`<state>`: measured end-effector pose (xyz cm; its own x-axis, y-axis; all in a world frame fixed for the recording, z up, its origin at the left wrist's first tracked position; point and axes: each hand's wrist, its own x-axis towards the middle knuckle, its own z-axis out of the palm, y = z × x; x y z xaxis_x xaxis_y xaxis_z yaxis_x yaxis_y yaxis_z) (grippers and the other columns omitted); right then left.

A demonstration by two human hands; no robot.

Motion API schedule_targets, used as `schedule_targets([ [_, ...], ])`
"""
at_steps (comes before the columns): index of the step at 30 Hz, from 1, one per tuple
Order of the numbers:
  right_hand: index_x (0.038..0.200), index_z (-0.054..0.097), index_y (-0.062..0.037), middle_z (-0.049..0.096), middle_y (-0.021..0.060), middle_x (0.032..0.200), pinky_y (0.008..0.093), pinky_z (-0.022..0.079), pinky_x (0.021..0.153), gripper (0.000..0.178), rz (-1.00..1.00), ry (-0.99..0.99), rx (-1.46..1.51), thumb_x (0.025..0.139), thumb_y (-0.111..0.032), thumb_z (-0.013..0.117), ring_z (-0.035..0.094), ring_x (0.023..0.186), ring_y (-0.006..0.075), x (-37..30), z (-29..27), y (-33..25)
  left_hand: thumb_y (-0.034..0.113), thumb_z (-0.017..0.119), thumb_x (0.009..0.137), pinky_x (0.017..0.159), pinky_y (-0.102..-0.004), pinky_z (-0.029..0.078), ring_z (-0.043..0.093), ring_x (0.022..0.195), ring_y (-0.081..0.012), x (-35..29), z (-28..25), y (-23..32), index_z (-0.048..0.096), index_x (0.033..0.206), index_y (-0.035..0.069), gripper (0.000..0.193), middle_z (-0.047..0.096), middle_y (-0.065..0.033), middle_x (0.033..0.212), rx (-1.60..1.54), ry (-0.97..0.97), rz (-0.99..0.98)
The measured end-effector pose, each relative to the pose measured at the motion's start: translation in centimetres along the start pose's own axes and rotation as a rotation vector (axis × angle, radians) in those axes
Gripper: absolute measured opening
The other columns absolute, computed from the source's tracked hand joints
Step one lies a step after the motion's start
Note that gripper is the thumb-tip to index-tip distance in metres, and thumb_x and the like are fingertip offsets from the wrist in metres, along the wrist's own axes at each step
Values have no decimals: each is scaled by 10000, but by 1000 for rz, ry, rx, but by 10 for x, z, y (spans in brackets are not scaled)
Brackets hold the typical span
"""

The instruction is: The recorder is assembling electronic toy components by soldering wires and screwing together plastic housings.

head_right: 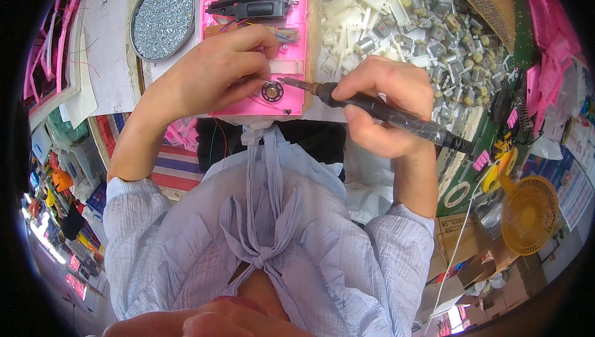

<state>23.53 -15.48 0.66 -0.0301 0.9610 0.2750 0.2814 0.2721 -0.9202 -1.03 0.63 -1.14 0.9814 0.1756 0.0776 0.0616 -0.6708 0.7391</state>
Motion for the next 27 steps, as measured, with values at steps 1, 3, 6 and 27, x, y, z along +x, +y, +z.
schedule_targets([
  [1,872,713,-1,684,86,737,292,435,522,195,3,2,5,713,-116,719,584,548,168,0,0,0,3,710,807,737,-384,526,645,890,-289,0,0,1,608,837,-3,107,605,-104,1073,0,1,-1],
  [3,871,715,-5,683,85,735,293,434,521,198,7,4,12,702,-108,716,581,545,168,0,1,0,7,714,807,733,-385,525,644,887,-289,1,2,1,610,838,0,109,604,-101,1060,17,21,11],
  [6,871,720,-13,678,80,726,292,432,521,205,17,-9,9,684,-98,711,573,539,167,0,2,1,6,716,805,729,-386,523,641,883,-291,2,4,3,612,839,3,109,601,-99,1042,40,33,5],
  [27,863,719,-54,627,45,654,315,429,519,222,-32,-44,-88,643,-69,695,558,531,189,6,13,-3,36,724,786,765,-406,510,645,922,-287,2,9,3,589,828,14,143,605,-83,1047,105,55,15],
])
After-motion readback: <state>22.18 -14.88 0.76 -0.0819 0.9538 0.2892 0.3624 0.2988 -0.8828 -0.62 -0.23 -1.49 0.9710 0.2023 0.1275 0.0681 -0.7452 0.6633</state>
